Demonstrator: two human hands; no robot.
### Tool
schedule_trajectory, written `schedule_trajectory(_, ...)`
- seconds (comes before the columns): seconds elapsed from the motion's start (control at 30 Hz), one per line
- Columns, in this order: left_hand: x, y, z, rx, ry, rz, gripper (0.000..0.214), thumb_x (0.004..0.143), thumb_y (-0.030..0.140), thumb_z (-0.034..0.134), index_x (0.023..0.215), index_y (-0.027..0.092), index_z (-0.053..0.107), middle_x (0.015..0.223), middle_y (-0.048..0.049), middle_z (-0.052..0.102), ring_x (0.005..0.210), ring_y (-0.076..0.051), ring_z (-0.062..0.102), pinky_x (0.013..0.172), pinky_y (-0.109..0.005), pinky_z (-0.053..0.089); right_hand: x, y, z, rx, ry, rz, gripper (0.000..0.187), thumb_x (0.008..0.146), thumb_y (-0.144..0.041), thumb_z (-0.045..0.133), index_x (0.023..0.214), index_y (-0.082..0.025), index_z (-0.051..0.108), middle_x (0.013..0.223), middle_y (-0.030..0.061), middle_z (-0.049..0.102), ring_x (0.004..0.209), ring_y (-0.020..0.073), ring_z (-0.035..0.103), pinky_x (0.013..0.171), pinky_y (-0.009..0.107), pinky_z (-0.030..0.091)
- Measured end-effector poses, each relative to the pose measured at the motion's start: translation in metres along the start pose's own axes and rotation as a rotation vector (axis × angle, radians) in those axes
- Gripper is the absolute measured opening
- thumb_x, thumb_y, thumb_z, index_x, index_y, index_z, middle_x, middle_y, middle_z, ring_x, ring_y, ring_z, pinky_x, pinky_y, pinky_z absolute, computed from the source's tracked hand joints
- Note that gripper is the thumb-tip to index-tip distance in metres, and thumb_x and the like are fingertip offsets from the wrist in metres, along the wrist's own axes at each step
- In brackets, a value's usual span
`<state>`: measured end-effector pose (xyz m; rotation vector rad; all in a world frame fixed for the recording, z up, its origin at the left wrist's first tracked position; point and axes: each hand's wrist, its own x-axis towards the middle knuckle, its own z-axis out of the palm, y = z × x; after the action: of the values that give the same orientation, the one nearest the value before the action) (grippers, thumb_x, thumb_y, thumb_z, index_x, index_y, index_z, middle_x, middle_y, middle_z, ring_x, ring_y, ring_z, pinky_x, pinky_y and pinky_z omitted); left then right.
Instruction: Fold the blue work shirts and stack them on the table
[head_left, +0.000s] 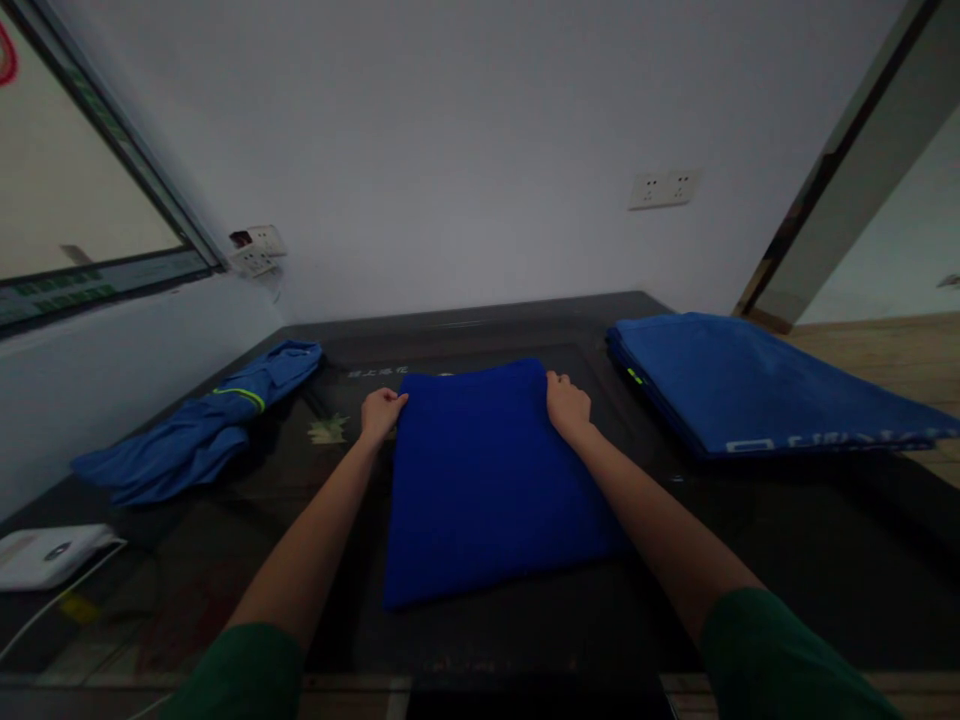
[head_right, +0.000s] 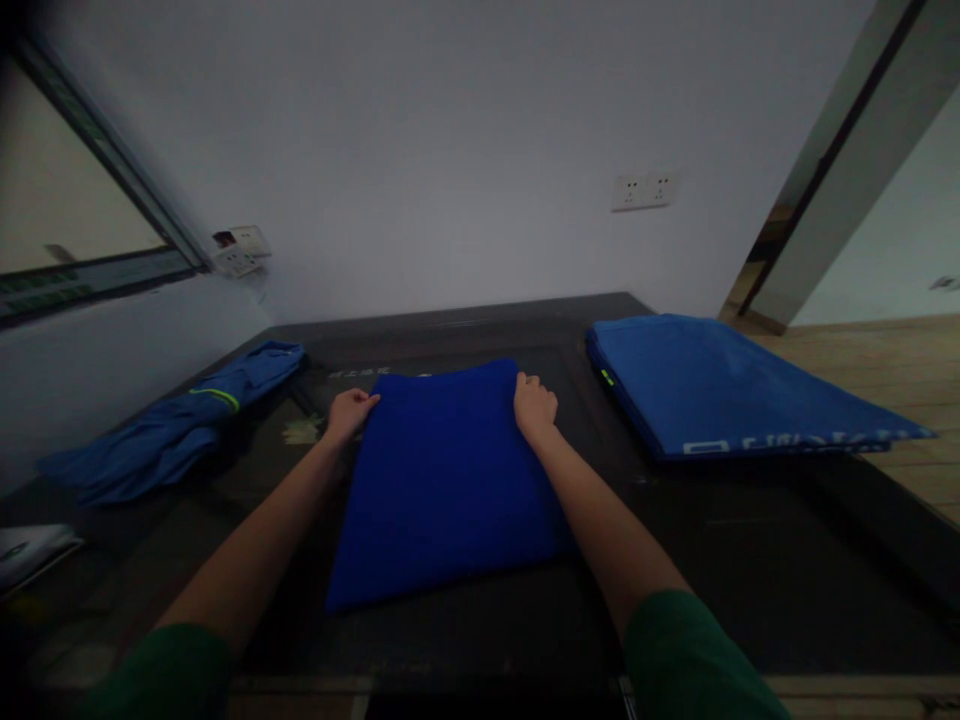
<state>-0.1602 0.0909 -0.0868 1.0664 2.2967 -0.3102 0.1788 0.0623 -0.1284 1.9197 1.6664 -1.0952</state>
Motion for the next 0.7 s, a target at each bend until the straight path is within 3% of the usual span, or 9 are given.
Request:
schedule_trajectory(0.07,-0.004,0.004,-0.001,0.076,-0.031,0.005,0.018,0.076,0.033,0.064,0.076,0.016,0.061,0.081,-0.0119,0.067,0.084,-0.028,0.065,0.072,-0.033,0.046,0.0,-0.001,-0.001,0.014,0.01,0.001,0.044,0.097,-0.014,0.016,0.127,-0.014,0.049,0.122,0.0197,0.055,0.105,0.0264,0.059,0.082,0.037,0.046)
schedule_trajectory(0.13,-0.012,0.013,-0.001,0.16,-0.013,0.052,0.03,0.081,0.035,0.061,0.101,0.013,0.061,0.108,-0.0202,0.064,0.107,-0.035,0.059,0.086,-0.041,0.045,0.0,-0.005,-0.004,0.031,0.048,-0.02,0.048,0.096,-0.013,0.016,0.132,-0.013,0.047,0.13,0.0218,0.05,0.114,0.0298,0.052,0.086,0.04,0.045)
schedule_trajectory(0.2,-0.022,0.025,0.002,0.294,0.054,0.175,0.048,0.085,0.034,0.056,0.128,0.013,0.05,0.134,-0.0238,0.049,0.127,-0.039,0.044,0.1,-0.049,0.037,0.003,-0.012,-0.006,0.054,0.077,-0.065,0.05,0.096,-0.012,0.016,0.139,-0.012,0.041,0.138,0.0229,0.044,0.123,0.0322,0.045,0.092,0.044,0.042)
schedule_trajectory(0.27,-0.031,0.037,0.009,0.435,0.07,0.341,0.053,0.089,0.033,0.05,0.138,0.016,0.042,0.147,-0.0209,0.036,0.137,-0.038,0.03,0.11,-0.053,0.025,0.008,-0.02,-0.006,0.071,0.073,-0.128,0.052,0.095,-0.012,0.019,0.144,-0.013,0.037,0.145,0.0211,0.039,0.13,0.0316,0.038,0.099,0.047,0.037)
schedule_trajectory(0.33,-0.037,0.043,0.021,0.498,-0.028,0.439,0.049,0.092,0.035,0.043,0.139,0.019,0.045,0.151,-0.0164,0.033,0.141,-0.035,0.025,0.114,-0.053,0.016,0.015,-0.026,-0.003,0.074,0.024,-0.193,0.05,0.096,-0.017,0.025,0.146,-0.015,0.034,0.15,0.0169,0.034,0.137,0.0291,0.029,0.107,0.049,0.029)
schedule_trajectory(0.47,-0.033,0.034,0.04,0.491,-0.239,0.407,0.055,0.096,0.047,0.033,0.146,0.027,0.036,0.155,-0.011,0.03,0.144,-0.032,0.02,0.115,-0.055,0.011,0.031,-0.022,0.013,0.083,-0.129,-0.214,0.051,0.099,-0.036,0.031,0.147,-0.021,0.033,0.156,0.0104,0.027,0.144,0.029,0.018,0.113,0.055,0.016)
schedule_trajectory(0.57,-0.026,0.022,0.044,0.491,-0.267,0.362,0.06,0.095,0.055,0.029,0.15,0.03,0.028,0.158,-0.0096,0.022,0.145,-0.029,0.017,0.115,-0.053,0.012,0.038,-0.011,0.025,0.104,-0.172,-0.169,0.056,0.099,-0.046,0.028,0.15,-0.022,0.029,0.157,0.0088,0.025,0.144,0.031,0.018,0.113,0.055,0.015)
schedule_trajectory(0.7,-0.023,0.018,0.044,0.489,-0.265,0.316,0.061,0.095,0.054,0.028,0.15,0.028,0.027,0.158,-0.0103,0.017,0.146,-0.028,0.013,0.115,-0.054,0.014,0.039,-0.006,0.033,0.114,-0.133,-0.168,0.058,0.098,-0.047,0.028,0.15,-0.02,0.029,0.156,0.0077,0.025,0.143,0.032,0.019,0.114,0.055,0.015)
